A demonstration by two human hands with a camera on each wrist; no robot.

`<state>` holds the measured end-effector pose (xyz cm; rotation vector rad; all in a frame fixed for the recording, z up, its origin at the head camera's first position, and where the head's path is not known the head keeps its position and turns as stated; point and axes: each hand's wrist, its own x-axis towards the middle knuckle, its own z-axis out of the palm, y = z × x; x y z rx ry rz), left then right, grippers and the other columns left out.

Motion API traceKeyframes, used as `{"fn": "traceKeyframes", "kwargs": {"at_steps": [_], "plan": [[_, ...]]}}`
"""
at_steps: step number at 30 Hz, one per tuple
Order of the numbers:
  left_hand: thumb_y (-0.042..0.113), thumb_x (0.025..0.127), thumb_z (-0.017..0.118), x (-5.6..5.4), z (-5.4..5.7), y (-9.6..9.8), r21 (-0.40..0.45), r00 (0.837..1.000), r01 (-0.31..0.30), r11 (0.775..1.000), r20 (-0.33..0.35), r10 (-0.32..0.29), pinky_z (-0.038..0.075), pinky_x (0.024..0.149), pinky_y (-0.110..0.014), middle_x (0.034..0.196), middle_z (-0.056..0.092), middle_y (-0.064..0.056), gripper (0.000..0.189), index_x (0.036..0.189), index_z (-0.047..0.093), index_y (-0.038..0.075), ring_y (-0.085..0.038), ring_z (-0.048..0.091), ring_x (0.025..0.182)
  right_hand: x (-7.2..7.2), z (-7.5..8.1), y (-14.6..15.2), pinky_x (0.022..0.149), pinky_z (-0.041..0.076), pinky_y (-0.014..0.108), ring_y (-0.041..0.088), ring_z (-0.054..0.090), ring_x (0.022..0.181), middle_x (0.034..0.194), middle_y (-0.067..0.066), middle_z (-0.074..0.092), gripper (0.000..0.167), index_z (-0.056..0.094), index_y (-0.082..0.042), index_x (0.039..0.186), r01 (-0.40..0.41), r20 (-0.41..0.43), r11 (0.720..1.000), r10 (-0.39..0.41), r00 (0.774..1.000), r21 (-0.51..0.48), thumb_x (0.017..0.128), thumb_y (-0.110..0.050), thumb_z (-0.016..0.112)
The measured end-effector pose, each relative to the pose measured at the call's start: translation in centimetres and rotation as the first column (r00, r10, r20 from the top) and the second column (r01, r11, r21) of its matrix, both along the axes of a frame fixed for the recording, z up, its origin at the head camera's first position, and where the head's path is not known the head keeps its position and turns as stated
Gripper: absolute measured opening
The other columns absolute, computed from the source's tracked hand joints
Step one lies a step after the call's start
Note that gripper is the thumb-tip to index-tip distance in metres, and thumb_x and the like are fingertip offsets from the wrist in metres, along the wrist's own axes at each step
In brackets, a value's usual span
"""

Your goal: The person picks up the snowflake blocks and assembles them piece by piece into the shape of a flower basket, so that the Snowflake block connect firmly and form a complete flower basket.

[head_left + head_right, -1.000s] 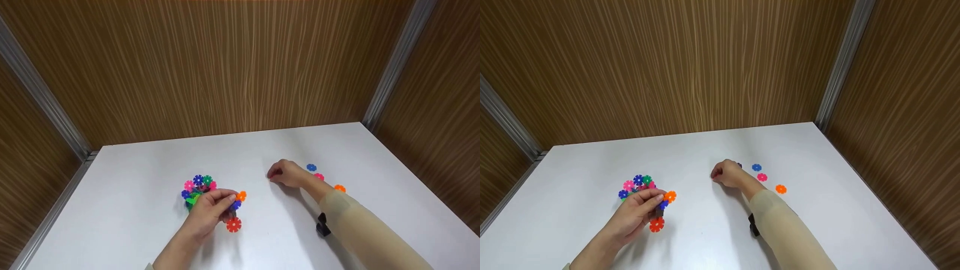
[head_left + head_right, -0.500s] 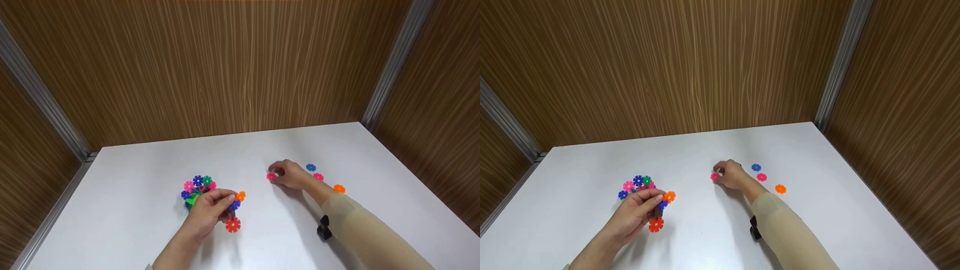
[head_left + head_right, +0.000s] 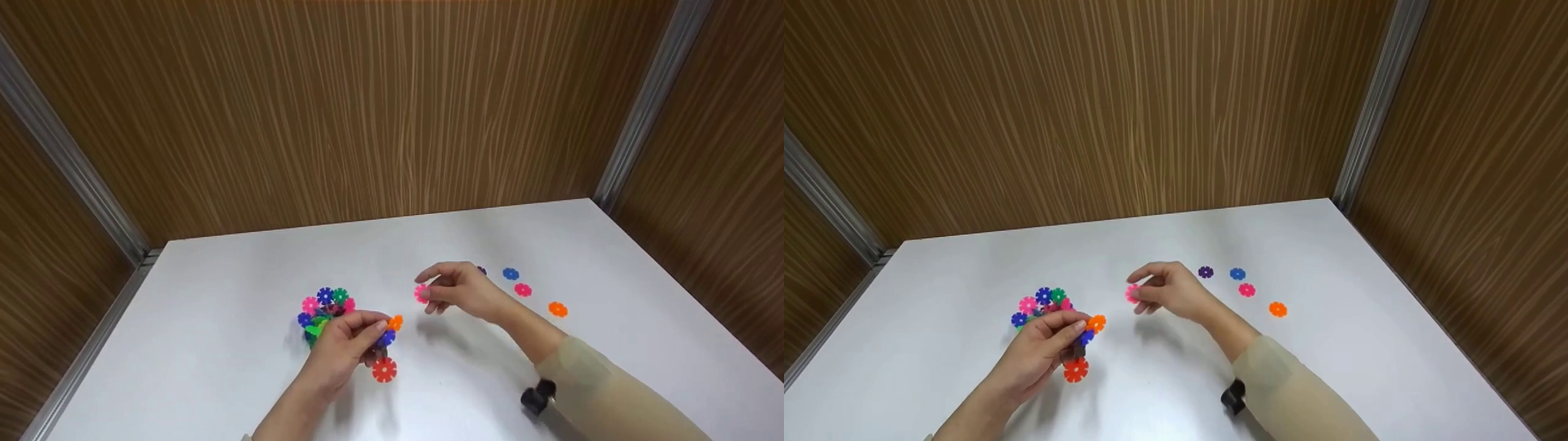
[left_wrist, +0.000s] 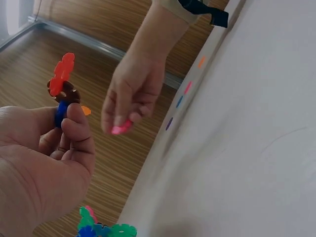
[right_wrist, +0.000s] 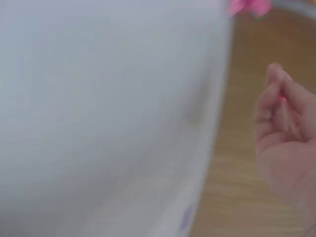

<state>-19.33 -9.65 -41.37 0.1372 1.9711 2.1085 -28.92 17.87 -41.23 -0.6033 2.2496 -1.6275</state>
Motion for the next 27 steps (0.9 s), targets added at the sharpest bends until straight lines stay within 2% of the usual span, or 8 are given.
{"fn": "traceKeyframes", "kwargs": {"at_steps": [2,4,8,14,21,27], "plan": [[0.021,0.103,0.072,0.0,-0.1,0.1,-0.003,1.0,0.004,1.0,-0.01,-0.004,0.056,0.068,-0.023,0.102,0.077,-0.01,0.025,0.122,0.077,0.005,-0.016,0.065,0.072,1.6,1.0,-0.3,0.09,0.062,0.042,0.031,0.077,0.094,0.114,0.026,0.074,0.032,0.072,-0.007,0.132,-0.051,0.001,0.996,0.051,0.999,-0.077,0.101,-0.017,0.075],[0.021,0.104,0.072,0.0,-0.1,0.1,-0.007,1.0,0.007,1.0,-0.013,-0.007,0.055,0.068,-0.022,0.101,0.077,-0.01,0.025,0.122,0.077,0.005,-0.016,0.064,0.071,3.0,1.6,-0.5,0.091,0.062,0.041,0.031,0.078,0.097,0.117,0.027,0.073,0.033,0.072,-0.006,0.133,-0.089,-0.006,0.99,0.089,0.996,-0.111,0.102,-0.015,0.074],[0.021,0.103,0.072,0.0,0.0,0.0,-0.029,1.0,0.007,1.0,-0.021,-0.008,0.056,0.068,-0.023,0.098,0.076,-0.009,0.025,0.122,0.078,0.005,-0.016,0.066,0.073,4.4,1.8,-1.0,0.09,0.062,0.039,0.029,0.078,0.1,0.117,0.024,0.074,0.035,0.069,-0.001,0.137,-0.123,-0.023,0.984,0.121,0.992,-0.131,0.102,-0.008,0.072],[0.02,0.1,0.076,0.0,0.1,0.0,-0.046,0.999,0.032,0.998,-0.026,-0.034,0.056,0.07,-0.024,0.096,0.076,-0.011,0.025,0.121,0.079,0.006,-0.018,0.068,0.077,5.2,1.2,-1.7,0.091,0.061,0.037,0.027,0.077,0.1,0.115,0.017,0.077,0.035,0.07,0.002,0.135,-0.098,-0.051,0.985,0.092,0.995,-0.139,0.101,-0.004,0.072],[0.018,0.1,0.076,0.0,0.1,-0.2,-0.06,0.998,0.047,0.997,-0.044,-0.049,0.057,0.072,-0.024,0.096,0.076,-0.011,0.024,0.119,0.079,0.004,-0.017,0.066,0.077,5.6,0.7,-1.7,0.096,0.059,0.035,0.029,0.075,0.106,0.122,0.014,0.076,0.04,0.069,-0.003,0.139,-0.121,-0.024,0.982,0.119,0.993,-0.142,0.099,-0.008,0.076],[0.015,0.101,0.075,0.1,0.1,-0.4,-0.074,0.99,0.1,0.992,-0.096,-0.107,0.056,0.074,-0.025,0.097,0.076,-0.011,0.021,0.117,0.079,0.002,-0.018,0.063,0.079,5.7,0.5,-1.5,0.099,0.058,0.033,0.028,0.072,0.115,0.131,0.013,0.073,0.037,0.07,-0.004,0.137,-0.168,-0.037,0.978,0.164,0.986,-0.122,0.101,-0.005,0.072]]}}
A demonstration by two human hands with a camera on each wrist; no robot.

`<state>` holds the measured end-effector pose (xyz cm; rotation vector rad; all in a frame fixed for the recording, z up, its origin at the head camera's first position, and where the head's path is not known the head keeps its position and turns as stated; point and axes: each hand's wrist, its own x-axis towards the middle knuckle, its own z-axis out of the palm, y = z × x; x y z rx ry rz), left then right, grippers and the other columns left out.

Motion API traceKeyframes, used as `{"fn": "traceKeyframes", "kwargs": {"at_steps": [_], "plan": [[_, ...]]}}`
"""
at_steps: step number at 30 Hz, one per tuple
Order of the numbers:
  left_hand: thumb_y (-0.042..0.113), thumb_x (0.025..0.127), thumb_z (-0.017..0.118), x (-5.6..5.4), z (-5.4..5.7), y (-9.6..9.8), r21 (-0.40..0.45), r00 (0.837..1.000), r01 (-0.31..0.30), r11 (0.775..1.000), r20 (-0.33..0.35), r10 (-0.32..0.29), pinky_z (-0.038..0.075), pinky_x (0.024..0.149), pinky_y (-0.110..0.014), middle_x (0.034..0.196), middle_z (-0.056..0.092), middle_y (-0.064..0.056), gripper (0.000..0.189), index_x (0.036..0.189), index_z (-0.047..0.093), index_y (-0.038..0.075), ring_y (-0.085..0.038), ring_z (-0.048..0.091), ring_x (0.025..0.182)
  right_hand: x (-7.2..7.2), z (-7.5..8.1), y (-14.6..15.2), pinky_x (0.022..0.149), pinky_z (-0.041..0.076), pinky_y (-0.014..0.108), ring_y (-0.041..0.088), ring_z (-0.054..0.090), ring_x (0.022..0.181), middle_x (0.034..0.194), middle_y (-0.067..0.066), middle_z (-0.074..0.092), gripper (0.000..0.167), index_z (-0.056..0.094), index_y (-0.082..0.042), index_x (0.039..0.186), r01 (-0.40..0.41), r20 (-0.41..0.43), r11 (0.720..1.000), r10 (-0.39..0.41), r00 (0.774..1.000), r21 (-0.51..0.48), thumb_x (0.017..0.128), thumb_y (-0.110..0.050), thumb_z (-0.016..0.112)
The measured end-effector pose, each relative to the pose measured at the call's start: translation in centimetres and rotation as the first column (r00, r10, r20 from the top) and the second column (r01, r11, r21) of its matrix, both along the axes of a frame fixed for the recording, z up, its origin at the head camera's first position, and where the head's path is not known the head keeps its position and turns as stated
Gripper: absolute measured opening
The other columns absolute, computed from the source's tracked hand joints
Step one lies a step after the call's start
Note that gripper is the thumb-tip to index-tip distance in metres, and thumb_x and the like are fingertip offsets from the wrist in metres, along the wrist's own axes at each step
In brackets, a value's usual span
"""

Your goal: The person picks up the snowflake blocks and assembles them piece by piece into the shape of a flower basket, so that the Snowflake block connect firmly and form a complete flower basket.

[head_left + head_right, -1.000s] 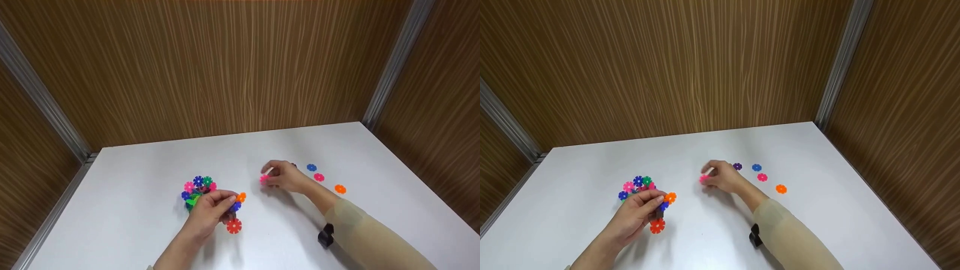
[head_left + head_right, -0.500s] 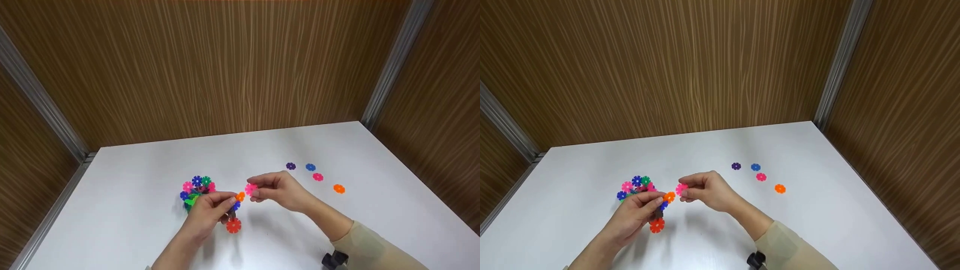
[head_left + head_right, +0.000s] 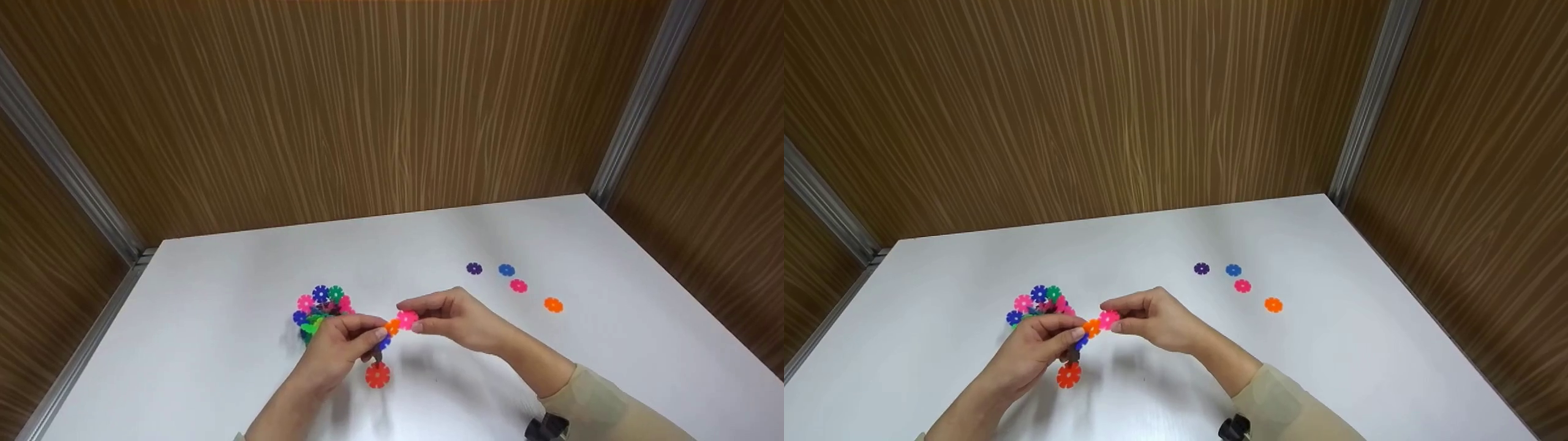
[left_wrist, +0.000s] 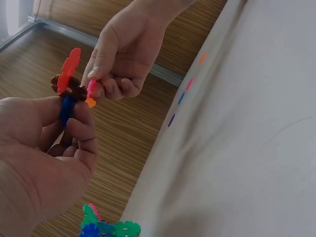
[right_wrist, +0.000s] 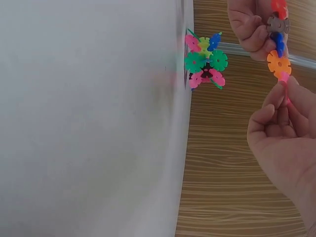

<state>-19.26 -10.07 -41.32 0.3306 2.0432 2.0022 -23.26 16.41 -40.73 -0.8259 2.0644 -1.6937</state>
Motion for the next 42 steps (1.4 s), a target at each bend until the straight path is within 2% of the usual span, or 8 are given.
{"fn": "traceKeyframes", "kwargs": {"at_steps": [11,16,19,22,27,33,37,42], "plan": [[0.014,0.102,0.073,0.2,0.1,0.2,-0.066,1.0,0.025,0.998,-0.014,-0.026,0.056,0.076,-0.026,0.099,0.077,-0.009,0.018,0.117,0.08,0.006,-0.019,0.064,0.083,0.0,-0.3,0.3,0.099,0.058,0.034,0.041,0.07,0.116,0.129,0.012,0.074,0.036,0.071,-0.007,0.137,-0.061,0.02,0.998,0.061,0.998,0.001,0.101,-0.006,0.072],[0.016,0.103,0.072,0.2,0.1,0.1,-0.063,1.0,0.012,0.998,-0.011,-0.013,0.055,0.073,-0.025,0.097,0.076,-0.01,0.02,0.119,0.079,0.006,-0.018,0.062,0.08,-0.4,-0.1,0.4,0.097,0.059,0.034,0.033,0.071,0.111,0.124,0.015,0.074,0.041,0.069,-0.005,0.14,-0.062,0.034,0.998,0.062,0.998,-0.004,0.1,-0.007,0.074],[0.018,0.103,0.072,0.1,0.2,0.1,-0.045,1.0,-0.007,0.999,-0.009,0.006,0.055,0.072,-0.025,0.096,0.075,-0.011,0.021,0.119,0.078,0.006,-0.018,0.061,0.079,-1.8,0.1,1.5,0.098,0.059,0.035,0.03,0.071,0.113,0.127,0.018,0.072,0.047,0.065,-0.006,0.144,-0.018,0.012,1.0,0.018,1.0,0.009,0.099,-0.008,0.076],[0.018,0.103,0.073,0.0,0.3,0.1,-0.026,1.0,-0.024,0.999,-0.005,0.024,0.056,0.073,-0.025,0.096,0.074,-0.011,0.021,0.119,0.078,0.005,-0.018,0.062,0.079,-4.5,-0.2,4.0,0.098,0.058,0.031,0.035,0.067,0.12,0.131,0.023,0.069,0.047,0.064,-0.005,0.144,0.121,-0.053,0.992,-0.119,0.991,0.035,0.099,-0.008,0.075],[0.017,0.103,0.072,0.0,0.1,0.1,-0.008,1.0,-0.026,1.0,0.013,0.026,0.056,0.073,-0.024,0.096,0.074,-0.01,0.022,0.12,0.078,0.005,-0.018,0.062,0.079,-9.2,-2.0,8.4,0.089,0.058,0.028,0.041,0.065,0.123,0.142,0.027,0.062,0.044,0.061,0.003,0.143,0.4,-0.145,0.899,-0.378,0.915,0.18,0.101,-0.003,0.07],[0.019,0.103,0.072,0.3,-0.1,-0.1,-0.002,0.999,-0.024,1.0,0.042,0.024,0.057,0.074,-0.025,0.097,0.074,-0.009,0.023,0.121,0.078,0.006,-0.018,0.063,0.08,-11.3,-3.8,10.0,0.1,0.055,0.044,0.038,0.061,0.128,0.149,0.022,0.058,0.05,0.06,-0.003,0.148,0.449,-0.169,0.779,-0.419,0.892,0.437,0.099,-0.004,0.073],[0.02,0.103,0.073,0.2,0.0,0.0,0.003,0.999,-0.021,1.0,0.038,0.021,0.056,0.074,-0.025,0.097,0.074,-0.009,0.023,0.12,0.078,0.005,-0.018,0.062,0.08,-11.6,-4.0,9.7,0.106,0.052,0.048,0.038,0.061,0.125,0.135,0.021,0.066,0.041,0.066,0.0,0.139,0.443,-0.191,0.762,-0.402,0.895,0.473,0.098,0.001,0.072],[0.018,0.102,0.074,0.1,0.1,0.0,0.012,1.0,-0.02,1.0,0.008,0.019,0.056,0.07,-0.025,0.093,0.074,-0.01,0.023,0.119,0.078,0.003,-0.018,0.061,0.077,-11.0,-3.8,9.3,0.093,0.055,0.037,0.028,0.064,0.103,0.11,0.011,0.072,0.023,0.075,-0.003,0.118,0.428,-0.215,0.767,-0.371,0.904,0.477,0.096,-0.001,0.076]]}}
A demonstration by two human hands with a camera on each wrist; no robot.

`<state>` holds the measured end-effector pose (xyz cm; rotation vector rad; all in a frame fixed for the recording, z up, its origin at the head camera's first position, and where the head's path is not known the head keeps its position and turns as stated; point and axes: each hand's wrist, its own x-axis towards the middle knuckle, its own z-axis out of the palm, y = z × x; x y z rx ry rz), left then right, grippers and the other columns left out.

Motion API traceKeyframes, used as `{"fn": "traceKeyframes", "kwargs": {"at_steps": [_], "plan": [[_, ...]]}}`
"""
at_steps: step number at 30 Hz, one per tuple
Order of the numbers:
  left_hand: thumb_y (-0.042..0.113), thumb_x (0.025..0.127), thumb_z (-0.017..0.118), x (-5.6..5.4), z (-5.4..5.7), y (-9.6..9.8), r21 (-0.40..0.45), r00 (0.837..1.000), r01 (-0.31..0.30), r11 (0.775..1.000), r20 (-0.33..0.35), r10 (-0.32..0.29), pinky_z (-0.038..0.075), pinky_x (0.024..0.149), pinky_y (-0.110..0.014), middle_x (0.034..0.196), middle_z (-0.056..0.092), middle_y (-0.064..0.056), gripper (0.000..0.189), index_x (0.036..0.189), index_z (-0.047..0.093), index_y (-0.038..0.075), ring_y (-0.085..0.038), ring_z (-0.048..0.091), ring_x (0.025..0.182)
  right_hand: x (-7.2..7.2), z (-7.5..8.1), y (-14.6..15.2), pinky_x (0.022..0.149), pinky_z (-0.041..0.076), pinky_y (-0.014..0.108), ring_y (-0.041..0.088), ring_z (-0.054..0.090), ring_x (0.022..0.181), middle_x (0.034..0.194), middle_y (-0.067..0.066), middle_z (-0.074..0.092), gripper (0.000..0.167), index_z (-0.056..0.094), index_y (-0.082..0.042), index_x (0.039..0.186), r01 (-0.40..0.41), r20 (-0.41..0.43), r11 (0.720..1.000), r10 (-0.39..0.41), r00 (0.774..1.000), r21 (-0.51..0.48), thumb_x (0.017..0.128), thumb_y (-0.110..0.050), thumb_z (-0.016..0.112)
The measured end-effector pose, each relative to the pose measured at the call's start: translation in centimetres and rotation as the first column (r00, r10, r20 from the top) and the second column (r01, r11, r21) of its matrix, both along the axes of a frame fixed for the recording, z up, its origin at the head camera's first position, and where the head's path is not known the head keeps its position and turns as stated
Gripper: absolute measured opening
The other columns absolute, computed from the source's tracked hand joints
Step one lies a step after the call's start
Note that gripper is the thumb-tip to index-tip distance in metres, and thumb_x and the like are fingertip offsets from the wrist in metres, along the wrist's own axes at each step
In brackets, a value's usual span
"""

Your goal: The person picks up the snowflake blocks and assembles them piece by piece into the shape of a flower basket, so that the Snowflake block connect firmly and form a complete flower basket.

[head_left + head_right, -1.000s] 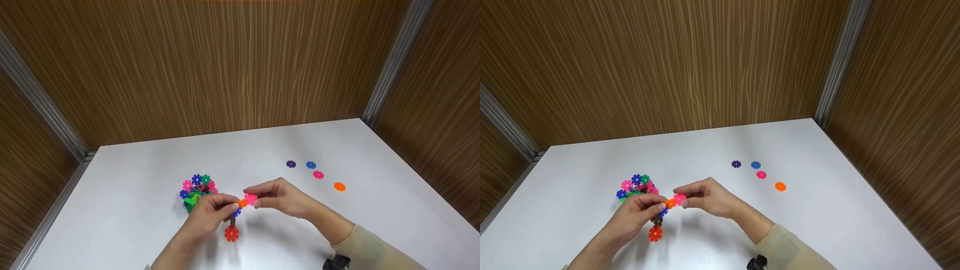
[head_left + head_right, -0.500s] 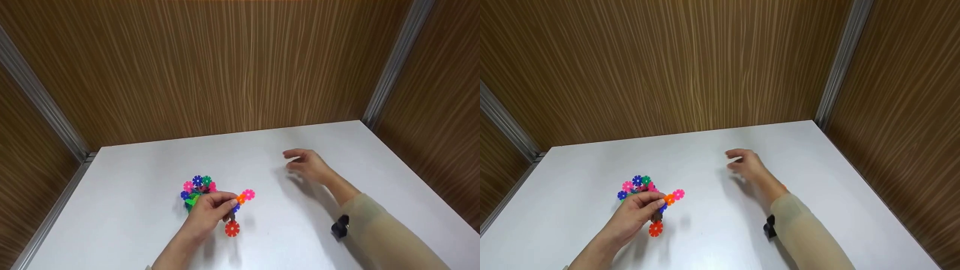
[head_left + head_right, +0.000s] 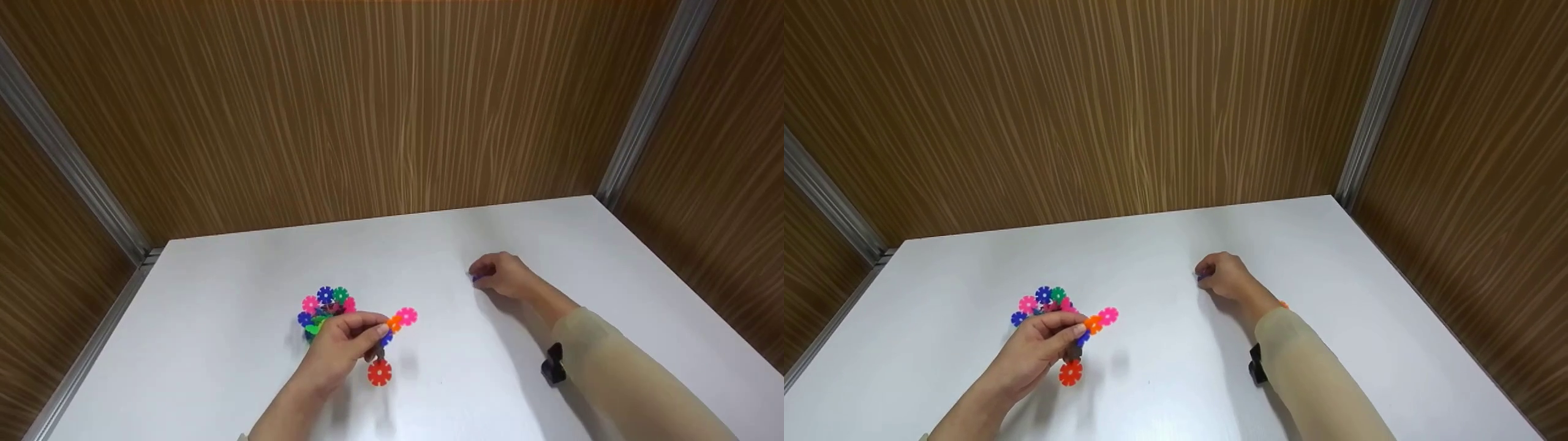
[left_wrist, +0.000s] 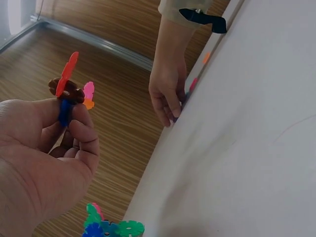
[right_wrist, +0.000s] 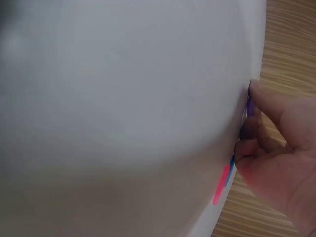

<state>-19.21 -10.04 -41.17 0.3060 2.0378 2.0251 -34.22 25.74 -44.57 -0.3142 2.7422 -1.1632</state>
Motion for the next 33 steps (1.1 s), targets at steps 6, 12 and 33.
{"fn": "traceKeyframes", "kwargs": {"at_steps": [6,12,33], "plan": [[0.018,0.102,0.073,0.0,0.2,0.1,-0.015,1.0,-0.015,1.0,-0.003,0.015,0.056,0.072,-0.025,0.095,0.074,-0.01,0.022,0.118,0.078,0.004,-0.018,0.062,0.079,3.1,1.2,-2.1,0.078,0.059,0.028,0.02,0.067,0.087,0.103,0.011,0.073,0.015,0.078,-0.004,0.11,-0.086,0.032,0.968,0.096,0.995,-0.237,0.098,-0.011,0.079],[0.02,0.102,0.073,0.0,0.5,0.3,-0.058,0.999,-0.036,0.998,-0.017,0.035,0.056,0.074,-0.026,0.099,0.075,-0.009,0.021,0.117,0.079,0.006,-0.022,0.063,0.083,7.6,4.1,-6.0,0.09,0.062,0.038,0.032,0.077,0.101,0.121,0.028,0.071,0.026,0.075,-0.005,0.127,-0.284,0.014,0.823,0.333,0.943,-0.492,0.103,-0.011,0.072],[0.013,0.103,0.071,0.1,0.7,0.0,0.036,0.996,0.089,0.995,-0.002,-0.089,0.06,0.077,-0.029,0.106,0.079,-0.015,0.023,0.122,0.074,0.001,-0.028,0.076,0.091,11.0,4.1,-9.0,0.085,0.064,0.039,0.029,0.076,0.091,0.114,0.022,0.074,0.021,0.077,-0.007,0.122,-0.341,-0.034,0.763,0.387,0.922,-0.549,0.102,-0.012,0.072]]}}
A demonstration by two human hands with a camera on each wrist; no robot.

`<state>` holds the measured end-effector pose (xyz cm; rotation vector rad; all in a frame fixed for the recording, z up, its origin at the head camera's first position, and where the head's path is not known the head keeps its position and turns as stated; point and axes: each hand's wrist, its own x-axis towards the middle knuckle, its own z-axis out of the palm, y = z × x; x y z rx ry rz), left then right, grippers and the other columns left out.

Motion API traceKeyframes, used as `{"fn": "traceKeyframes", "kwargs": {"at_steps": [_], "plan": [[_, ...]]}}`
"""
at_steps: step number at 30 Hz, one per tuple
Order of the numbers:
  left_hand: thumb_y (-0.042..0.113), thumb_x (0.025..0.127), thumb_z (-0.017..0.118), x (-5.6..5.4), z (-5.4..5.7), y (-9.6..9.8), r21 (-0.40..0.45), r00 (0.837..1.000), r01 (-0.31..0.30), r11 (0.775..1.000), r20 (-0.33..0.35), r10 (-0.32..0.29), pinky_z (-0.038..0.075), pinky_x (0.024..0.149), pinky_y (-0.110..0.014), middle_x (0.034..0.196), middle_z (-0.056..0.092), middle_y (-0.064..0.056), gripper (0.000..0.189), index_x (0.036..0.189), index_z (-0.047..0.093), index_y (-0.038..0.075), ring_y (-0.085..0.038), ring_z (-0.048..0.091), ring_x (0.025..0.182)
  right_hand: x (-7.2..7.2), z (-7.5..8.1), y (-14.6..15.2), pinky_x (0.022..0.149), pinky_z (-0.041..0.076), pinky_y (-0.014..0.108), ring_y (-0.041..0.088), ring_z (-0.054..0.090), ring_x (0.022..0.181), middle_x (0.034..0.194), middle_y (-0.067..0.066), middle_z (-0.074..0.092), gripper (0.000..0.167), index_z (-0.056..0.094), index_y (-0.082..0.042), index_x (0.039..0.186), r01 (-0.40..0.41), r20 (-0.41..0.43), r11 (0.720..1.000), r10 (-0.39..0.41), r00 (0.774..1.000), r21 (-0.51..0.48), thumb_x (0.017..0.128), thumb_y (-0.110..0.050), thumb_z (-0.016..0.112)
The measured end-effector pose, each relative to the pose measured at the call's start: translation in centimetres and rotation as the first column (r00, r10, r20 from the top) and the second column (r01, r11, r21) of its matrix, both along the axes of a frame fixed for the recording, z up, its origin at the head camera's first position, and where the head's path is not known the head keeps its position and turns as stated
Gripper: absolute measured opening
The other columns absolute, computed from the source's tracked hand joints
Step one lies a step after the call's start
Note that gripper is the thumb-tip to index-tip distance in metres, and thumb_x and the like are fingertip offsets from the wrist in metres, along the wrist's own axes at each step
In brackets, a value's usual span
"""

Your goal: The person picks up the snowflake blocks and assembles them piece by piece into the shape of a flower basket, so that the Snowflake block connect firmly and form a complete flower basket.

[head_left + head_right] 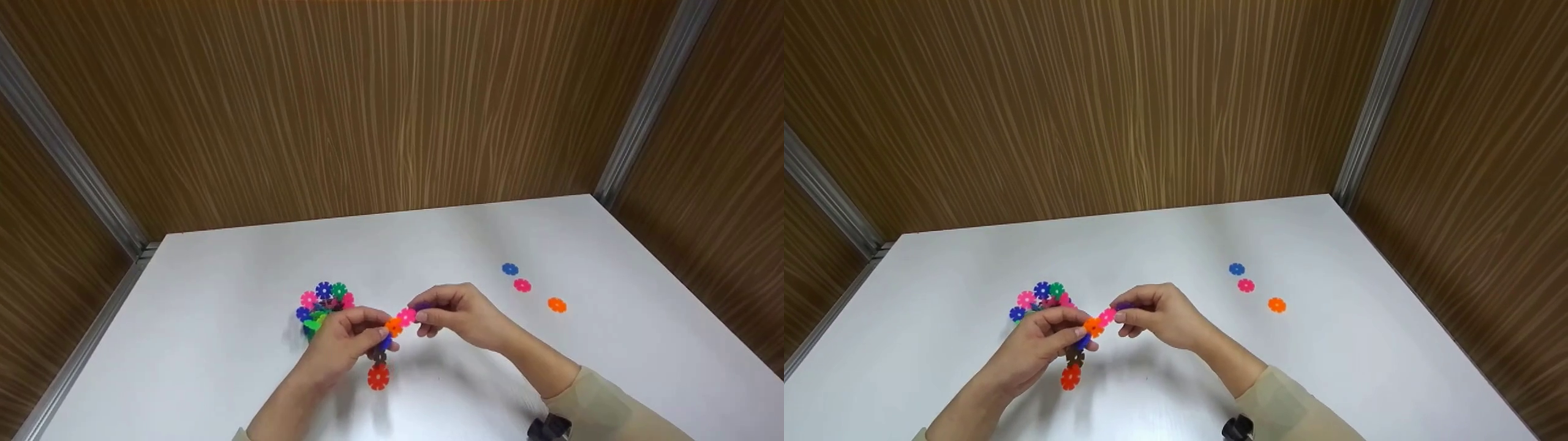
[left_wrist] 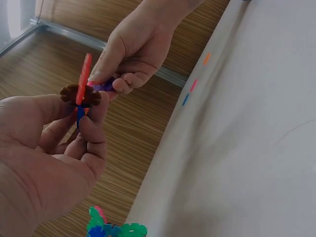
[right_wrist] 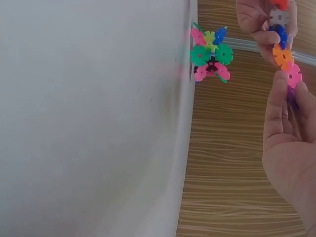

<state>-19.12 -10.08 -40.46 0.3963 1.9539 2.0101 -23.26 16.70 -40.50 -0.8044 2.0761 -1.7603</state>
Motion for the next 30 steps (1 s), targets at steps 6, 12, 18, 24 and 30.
{"fn": "traceKeyframes", "kwargs": {"at_steps": [6,12,18,24,30], "plan": [[0.025,0.103,0.073,0.1,0.2,0.3,-0.027,0.995,-0.067,0.997,0.076,0.068,0.056,0.067,-0.024,0.099,0.078,-0.014,0.027,0.118,0.077,0.003,-0.023,0.078,0.08,0.1,-0.3,-0.6,0.083,0.064,0.038,0.026,0.076,0.088,0.11,0.016,0.077,0.019,0.078,-0.007,0.12,-0.008,-0.021,1.0,0.008,1.0,0.005,0.102,-0.011,0.072],[0.023,0.101,0.075,0.4,0.2,0.6,-0.061,0.979,-0.155,0.986,0.122,0.161,0.051,0.055,-0.02,0.093,0.076,-0.01,0.026,0.117,0.073,0.003,-0.014,0.065,0.059,0.3,-0.6,-1.3,0.083,0.064,0.038,0.023,0.077,0.089,0.109,0.017,0.077,0.02,0.077,-0.001,0.121,-0.042,-0.047,0.999,0.042,0.998,-0.011,0.104,-0.007,0.069],[0.016,0.103,0.072,0.3,0.1,0.7,-0.079,0.968,-0.205,0.976,0.133,0.214,0.05,0.054,-0.018,0.1,0.078,-0.011,0.03,0.13,0.072,0.003,-0.013,0.063,0.057,0.7,-0.5,-1.3,0.089,0.062,0.037,0.03,0.077,0.097,0.113,0.025,0.075,0.027,0.073,0.0,0.131,-0.049,-0.039,0.999,0.048,0.998,-0.018,0.106,-0.003,0.063],[0.018,0.101,0.075,0.5,0.2,1.0,-0.096,0.957,-0.253,0.963,0.124,0.264,0.056,0.057,-0.023,0.1,0.076,-0.01,0.023,0.12,0.078,0.006,-0.015,0.065,0.063,0.9,-0.4,-1.6,0.086,0.063,0.035,0.028,0.078,0.096,0.109,0.02,0.077,0.019,0.075,0.005,0.119,0.044,-0.087,0.999,-0.045,0.995,-0.013,0.103,-0.003,0.068],[0.017,0.1,0.076,0.7,0.2,1.2,-0.112,0.951,-0.278,0.954,0.109,0.29,0.059,0.066,-0.024,0.106,0.072,-0.01,0.021,0.118,0.079,0.006,-0.019,0.067,0.081,0.9,-0.4,-2.0,0.085,0.064,0.036,0.027,0.078,0.094,0.106,0.014,0.078,0.018,0.078,0.004,0.117,0.083,-0.086,0.996,-0.083,0.993,-0.013,0.1,-0.002,0.072]]}}
